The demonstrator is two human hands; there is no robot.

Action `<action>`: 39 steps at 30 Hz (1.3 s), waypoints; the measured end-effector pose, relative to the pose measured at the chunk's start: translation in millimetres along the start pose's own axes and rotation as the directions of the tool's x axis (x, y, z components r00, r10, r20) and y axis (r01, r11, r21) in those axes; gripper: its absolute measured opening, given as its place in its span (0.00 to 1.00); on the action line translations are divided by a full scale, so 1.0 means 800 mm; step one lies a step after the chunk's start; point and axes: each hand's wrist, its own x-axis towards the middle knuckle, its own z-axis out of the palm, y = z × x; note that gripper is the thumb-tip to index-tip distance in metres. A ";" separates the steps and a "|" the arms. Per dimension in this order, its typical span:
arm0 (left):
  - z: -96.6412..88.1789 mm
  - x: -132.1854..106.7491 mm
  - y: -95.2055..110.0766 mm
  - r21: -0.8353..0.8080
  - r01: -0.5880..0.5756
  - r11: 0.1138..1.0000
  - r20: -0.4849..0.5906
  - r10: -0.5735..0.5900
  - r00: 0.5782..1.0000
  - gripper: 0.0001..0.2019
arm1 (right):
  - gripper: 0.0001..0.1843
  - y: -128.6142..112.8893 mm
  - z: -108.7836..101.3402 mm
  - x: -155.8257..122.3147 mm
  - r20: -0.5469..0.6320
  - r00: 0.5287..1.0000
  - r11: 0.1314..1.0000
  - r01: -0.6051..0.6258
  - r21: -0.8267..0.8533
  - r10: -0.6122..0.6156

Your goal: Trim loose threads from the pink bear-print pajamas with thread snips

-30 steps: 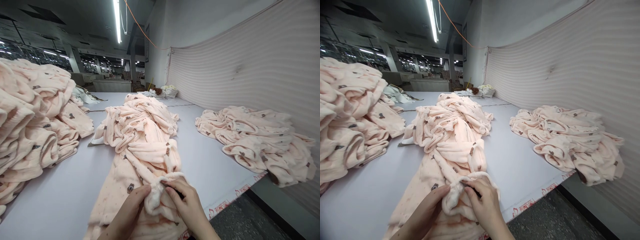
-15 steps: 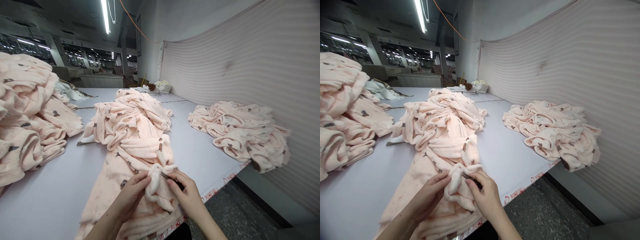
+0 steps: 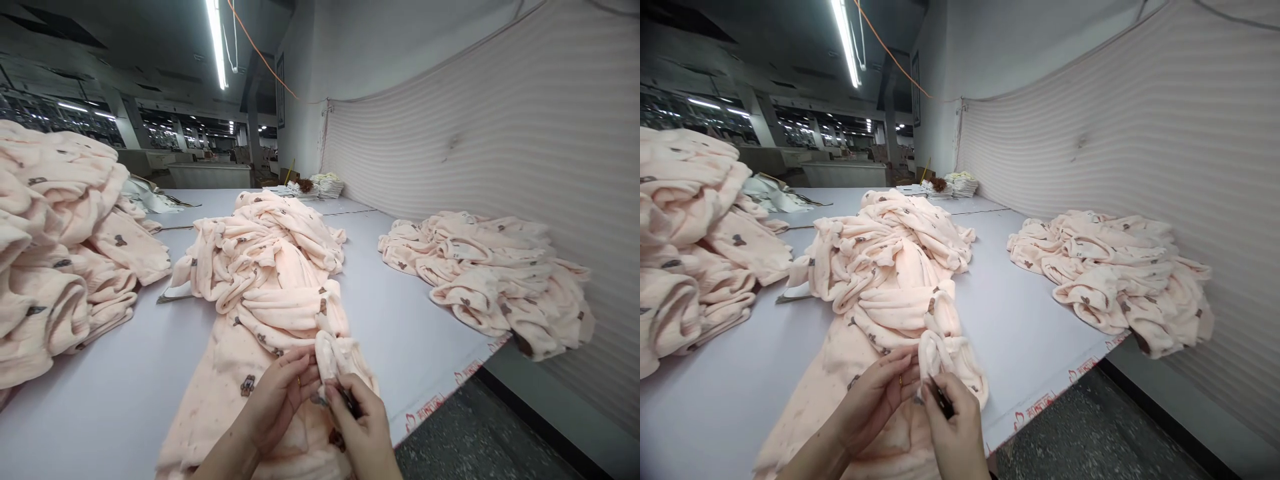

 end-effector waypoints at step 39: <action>0.022 0.016 0.003 0.272 -0.083 0.959 0.000 0.086 0.996 0.17 | 0.15 -0.012 -0.055 0.037 0.130 0.930 0.731 0.351 -0.585 -0.343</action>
